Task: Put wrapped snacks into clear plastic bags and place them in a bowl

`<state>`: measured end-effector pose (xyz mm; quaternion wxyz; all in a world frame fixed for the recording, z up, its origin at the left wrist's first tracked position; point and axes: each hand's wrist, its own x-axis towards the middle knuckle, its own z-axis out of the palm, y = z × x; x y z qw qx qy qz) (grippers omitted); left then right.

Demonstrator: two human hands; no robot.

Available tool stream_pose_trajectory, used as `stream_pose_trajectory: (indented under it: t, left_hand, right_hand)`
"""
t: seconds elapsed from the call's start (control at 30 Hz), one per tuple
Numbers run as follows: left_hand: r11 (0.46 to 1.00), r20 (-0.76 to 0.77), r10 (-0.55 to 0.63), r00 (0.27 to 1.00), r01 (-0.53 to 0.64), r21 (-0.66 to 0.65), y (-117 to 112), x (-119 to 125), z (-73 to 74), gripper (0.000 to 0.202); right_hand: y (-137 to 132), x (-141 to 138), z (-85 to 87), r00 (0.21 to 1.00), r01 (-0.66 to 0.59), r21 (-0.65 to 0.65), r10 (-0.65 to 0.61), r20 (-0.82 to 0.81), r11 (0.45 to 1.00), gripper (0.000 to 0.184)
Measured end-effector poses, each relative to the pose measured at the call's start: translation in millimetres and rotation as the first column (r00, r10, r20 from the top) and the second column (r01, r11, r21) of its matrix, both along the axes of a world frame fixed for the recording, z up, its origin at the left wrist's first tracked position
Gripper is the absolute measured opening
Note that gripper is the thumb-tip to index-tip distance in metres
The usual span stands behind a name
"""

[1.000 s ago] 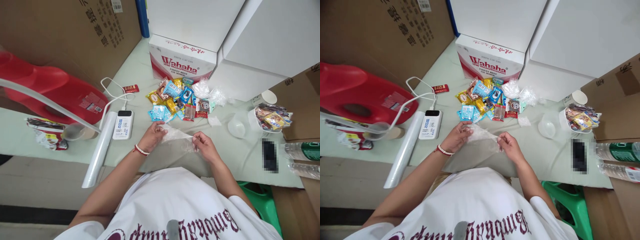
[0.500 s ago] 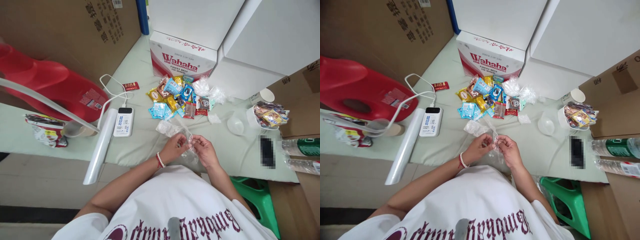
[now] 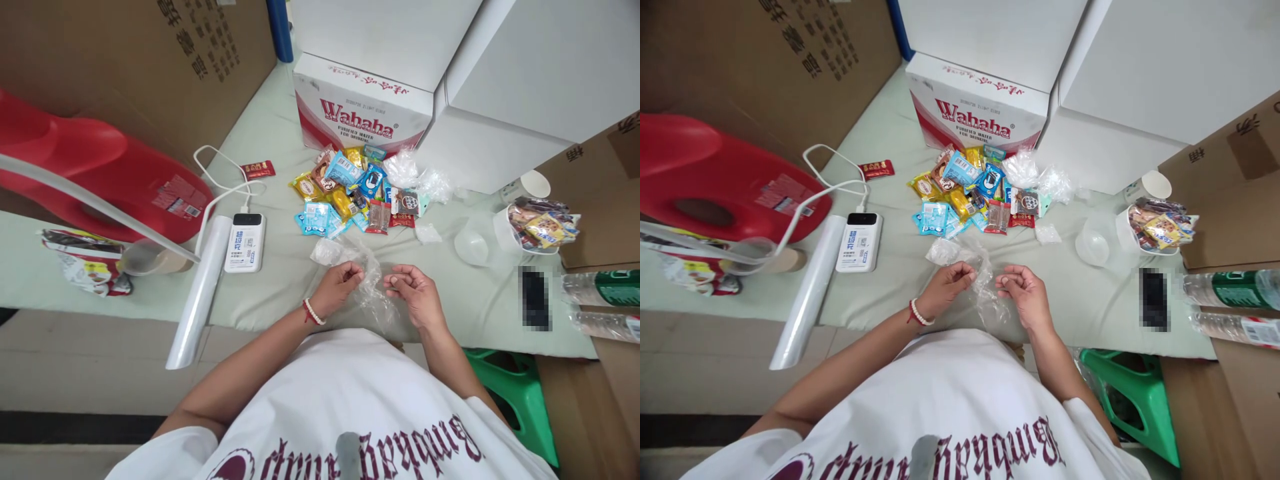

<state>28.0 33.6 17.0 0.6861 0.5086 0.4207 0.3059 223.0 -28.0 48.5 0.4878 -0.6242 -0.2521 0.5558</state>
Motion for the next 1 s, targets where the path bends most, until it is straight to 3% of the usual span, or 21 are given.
stream_pose_trajectory:
  t: [0.13,0.3,0.47,0.53,0.7,0.8,0.87,0.93,1.0]
  left_hand:
    - [0.999,0.03,0.05,0.998,-0.049,-0.021,3,-6,2.0,0.039]
    - [0.989,0.27,0.034,0.962,0.006,-0.146,-2,-6,7.0,0.042]
    - [0.956,0.431,0.027,0.902,0.103,-0.276,-6,-5,15.7,0.048]
    - [0.957,0.424,0.029,0.905,0.097,-0.272,-5,-9,15.8,0.048]
    - [0.971,0.231,0.029,0.972,0.028,-0.239,-1,-23,-1.6,0.049]
    - [0.968,0.103,0.148,0.984,-0.123,-0.216,0,-27,-13.4,0.041]
    - [0.928,0.009,0.35,0.937,-0.345,-0.138,-2,-29,-13.3,0.033]
    - [0.836,-0.039,0.548,0.836,-0.547,0.035,-6,-32,-4.4,0.025]
    - [0.792,-0.024,0.581,0.814,-0.558,0.248,-13,-35,10.5,0.02]
  right_hand:
    - [2,8,1.0,0.998,0.025,0.052,-0.028,0.063,0.998,0.041]
    - [6,6,-3.0,0.994,-0.019,0.062,0.012,0.11,0.998,0.042]
    - [8,-8,-2.1,0.949,-0.156,-0.064,0.132,-0.288,0.986,0.055]
    - [10,-8,-1.4,0.937,-0.153,-0.087,0.117,-0.33,0.984,0.049]
    - [13,-2,-4.8,0.99,-0.012,-0.063,0.002,-0.143,0.998,0.044]
    - [12,-2,-9.1,1.0,-0.028,-0.031,0.028,-0.001,0.999,0.042]
    - [11,-4,-11.2,0.996,-0.012,0.001,0.012,0.085,1.0,0.04]
    - [10,-6,-11.6,0.991,0.013,0.025,-0.016,0.136,1.0,0.039]
    - [10,-7,-10.4,0.986,0.027,0.04,-0.033,0.163,0.999,0.039]
